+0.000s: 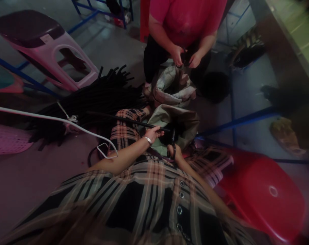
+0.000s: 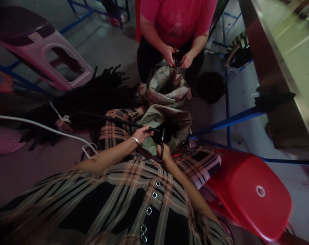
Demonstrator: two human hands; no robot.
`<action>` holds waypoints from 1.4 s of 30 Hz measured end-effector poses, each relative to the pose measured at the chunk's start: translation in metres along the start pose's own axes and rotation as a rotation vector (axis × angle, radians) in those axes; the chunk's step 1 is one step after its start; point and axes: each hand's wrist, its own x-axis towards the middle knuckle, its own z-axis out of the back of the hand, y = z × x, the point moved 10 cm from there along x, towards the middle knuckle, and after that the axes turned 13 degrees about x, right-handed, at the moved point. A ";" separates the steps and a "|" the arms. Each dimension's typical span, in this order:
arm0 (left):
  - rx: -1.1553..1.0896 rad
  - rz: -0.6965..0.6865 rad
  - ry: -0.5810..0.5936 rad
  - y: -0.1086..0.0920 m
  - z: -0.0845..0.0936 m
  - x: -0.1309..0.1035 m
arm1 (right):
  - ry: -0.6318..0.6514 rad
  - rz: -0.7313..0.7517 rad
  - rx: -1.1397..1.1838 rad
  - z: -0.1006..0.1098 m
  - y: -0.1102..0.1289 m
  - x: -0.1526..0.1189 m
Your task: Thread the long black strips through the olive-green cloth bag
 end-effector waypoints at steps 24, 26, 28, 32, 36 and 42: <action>0.134 -0.033 0.033 0.007 -0.018 -0.019 | 0.120 -0.071 0.019 -0.017 0.001 -0.001; 0.139 -0.035 0.034 0.007 -0.018 -0.019 | 0.123 -0.065 0.002 -0.017 0.002 -0.001; 0.143 -0.034 0.036 0.008 -0.018 -0.019 | 0.119 -0.075 -0.018 -0.016 0.001 0.000; 0.145 -0.028 0.044 0.008 -0.018 -0.018 | 0.086 -0.039 -0.091 -0.013 0.003 0.002; 0.138 -0.013 0.033 0.009 -0.017 -0.018 | 0.060 0.015 -0.087 -0.010 0.003 0.001; 0.147 -0.014 0.042 0.007 -0.018 -0.018 | 0.096 -0.016 -0.021 -0.015 -0.003 0.003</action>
